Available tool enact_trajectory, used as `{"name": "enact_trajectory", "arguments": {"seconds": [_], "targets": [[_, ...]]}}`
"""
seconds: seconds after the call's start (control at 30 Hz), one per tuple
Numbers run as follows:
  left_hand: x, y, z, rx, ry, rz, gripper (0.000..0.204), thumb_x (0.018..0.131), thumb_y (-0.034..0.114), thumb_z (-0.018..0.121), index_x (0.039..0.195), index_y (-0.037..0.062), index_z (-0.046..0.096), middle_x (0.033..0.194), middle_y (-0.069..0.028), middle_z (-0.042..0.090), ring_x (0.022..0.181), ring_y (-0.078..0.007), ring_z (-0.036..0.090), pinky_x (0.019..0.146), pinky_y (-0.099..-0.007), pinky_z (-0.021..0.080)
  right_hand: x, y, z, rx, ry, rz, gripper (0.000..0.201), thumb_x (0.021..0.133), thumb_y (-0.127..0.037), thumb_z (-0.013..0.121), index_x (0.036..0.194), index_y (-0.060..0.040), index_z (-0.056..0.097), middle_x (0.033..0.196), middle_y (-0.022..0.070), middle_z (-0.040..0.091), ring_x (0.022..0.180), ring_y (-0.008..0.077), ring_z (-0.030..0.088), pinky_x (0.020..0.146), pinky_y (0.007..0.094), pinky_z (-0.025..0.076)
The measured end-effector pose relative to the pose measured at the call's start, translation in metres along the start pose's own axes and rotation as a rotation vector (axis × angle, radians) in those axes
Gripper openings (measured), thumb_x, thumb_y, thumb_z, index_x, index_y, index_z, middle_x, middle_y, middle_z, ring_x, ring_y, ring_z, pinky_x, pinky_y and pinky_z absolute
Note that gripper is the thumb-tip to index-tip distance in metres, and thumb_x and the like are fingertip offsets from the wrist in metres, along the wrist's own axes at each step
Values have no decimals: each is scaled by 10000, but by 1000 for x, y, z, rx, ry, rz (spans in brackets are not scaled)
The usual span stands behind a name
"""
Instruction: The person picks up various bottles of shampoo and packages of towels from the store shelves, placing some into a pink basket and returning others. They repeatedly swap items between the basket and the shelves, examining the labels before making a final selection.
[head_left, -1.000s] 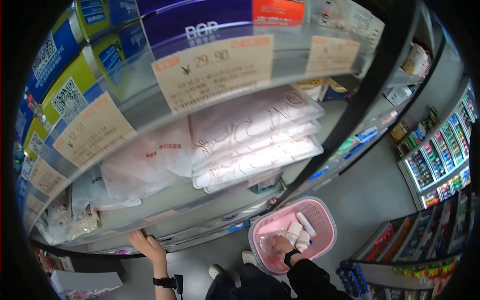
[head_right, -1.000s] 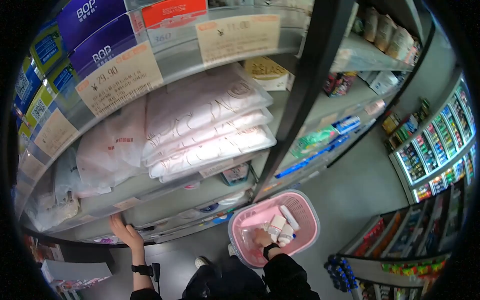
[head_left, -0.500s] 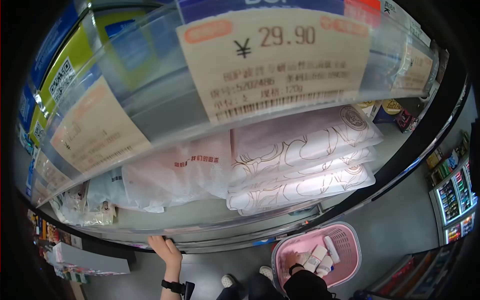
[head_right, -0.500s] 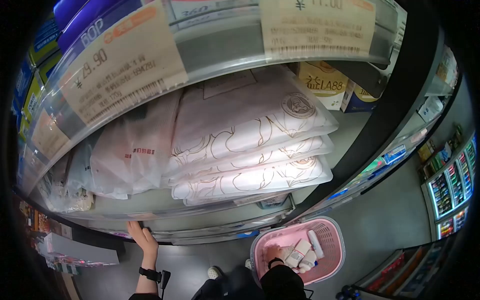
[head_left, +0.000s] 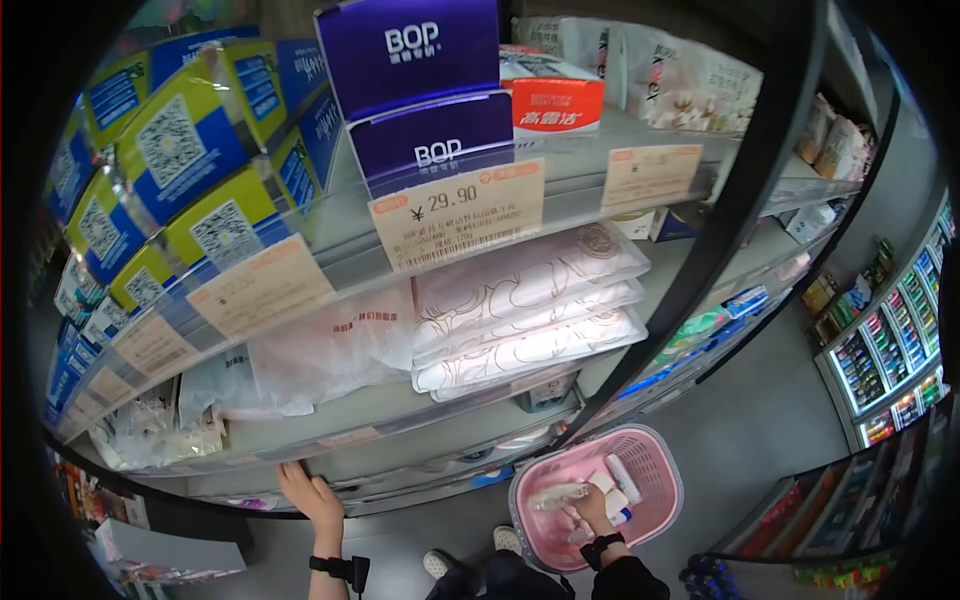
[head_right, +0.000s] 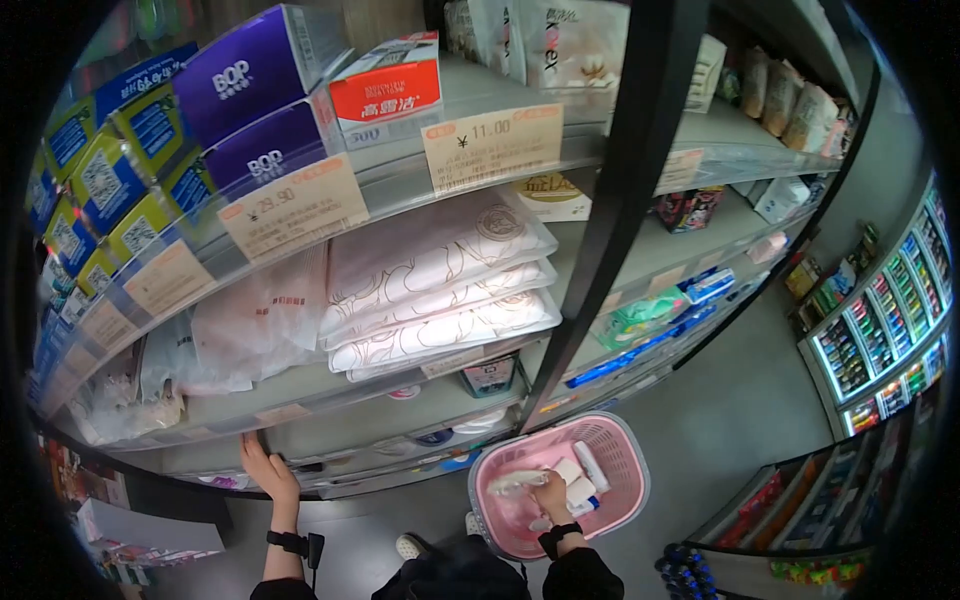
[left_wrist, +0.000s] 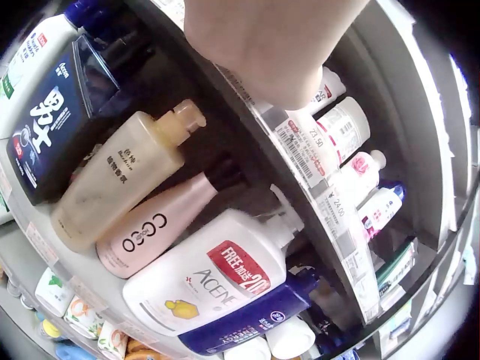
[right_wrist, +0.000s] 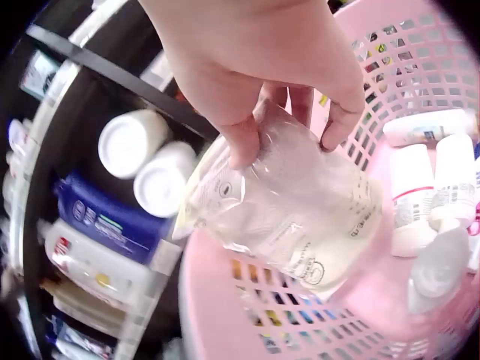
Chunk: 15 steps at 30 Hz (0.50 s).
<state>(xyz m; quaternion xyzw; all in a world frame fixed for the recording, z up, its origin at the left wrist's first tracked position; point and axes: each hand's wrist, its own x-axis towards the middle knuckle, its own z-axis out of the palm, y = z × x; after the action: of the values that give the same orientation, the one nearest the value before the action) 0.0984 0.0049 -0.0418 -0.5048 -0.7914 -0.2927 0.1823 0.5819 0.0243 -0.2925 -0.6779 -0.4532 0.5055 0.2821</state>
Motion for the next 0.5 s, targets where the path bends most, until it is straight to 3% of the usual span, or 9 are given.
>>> {"name": "enact_trajectory", "arguments": {"seconds": [0.03,0.07,0.13,0.23,0.3,0.33,0.4,0.47,0.5], "targets": [[0,-2,0,-5,-9,10,547,848,130,363,1354,-79,381,1390,-307,380,1303,-467,326,1090,-511,237,4,14,-1,43,118,-73,377,680,-130,849,995,-20,673,876,73,704,777,162,662,727,313,529],[-1,-4,-1,-7,-20,19,562,827,113,368,1354,-82,371,1379,-311,386,1299,-483,319,1085,-517,238,-6,3,-8,38,128,-72,377,680,-130,849,995,-20,673,876,73,704,777,162,662,727,313,529],[1,-3,-6,-70,-11,19,548,828,98,405,1346,-76,383,1386,-310,382,1306,-473,323,1088,-508,241,-31,-55,-22,464,108,17,252,753,-119,794,933,-12,654,814,73,687,656,160,652,555,291,511],[-8,10,-22,-226,48,-28,513,839,75,485,1327,-64,407,1389,-290,390,1313,-441,343,1088,-488,254,-49,-91,-39,368,59,-126,327,769,-131,789,1025,19,652,878,75,692,724,139,653,588,270,516],[-20,20,-36,-327,101,-71,494,849,69,527,1315,-56,419,1386,-272,402,1314,-420,358,1086,-476,263,-93,-174,-55,334,-8,-50,406,784,-128,772,1134,24,633,940,61,694,789,131,652,681,273,525],[-34,21,-43,-404,44,-47,493,858,91,569,1310,-46,424,1372,-256,417,1311,-394,373,1083,-460,271,-100,-183,-54,326,-5,-63,406,784,-128,772,1134,24,633,940,61,694,789,131,652,681,273,525],[-52,25,-58,-484,-2,-30,496,867,113,611,1304,-35,429,1359,-240,431,1308,-368,388,1080,-444,280,-109,-197,-52,700,-91,-93,376,804,-127,750,1133,15,636,992,60,690,847,139,653,749,281,523],[-64,32,-74,-859,-531,-10,539,865,166,652,1316,-9,414,1342,-197,454,1292,-327,416,1076,-430,299,-122,-214,-46,725,-172,-99,419,854,-135,693,1227,14,574,1118,88,656,966,160,639,818,299,519],[-66,43,-85,-858,-514,-18,539,865,166,652,1316,-9,414,1342,-197,454,1292,-327,416,1076,-430,299,-128,-222,-39,877,-251,-91,452,874,-137,667,1276,13,526,1171,103,630,1023,177,623,852,313,513]]}}
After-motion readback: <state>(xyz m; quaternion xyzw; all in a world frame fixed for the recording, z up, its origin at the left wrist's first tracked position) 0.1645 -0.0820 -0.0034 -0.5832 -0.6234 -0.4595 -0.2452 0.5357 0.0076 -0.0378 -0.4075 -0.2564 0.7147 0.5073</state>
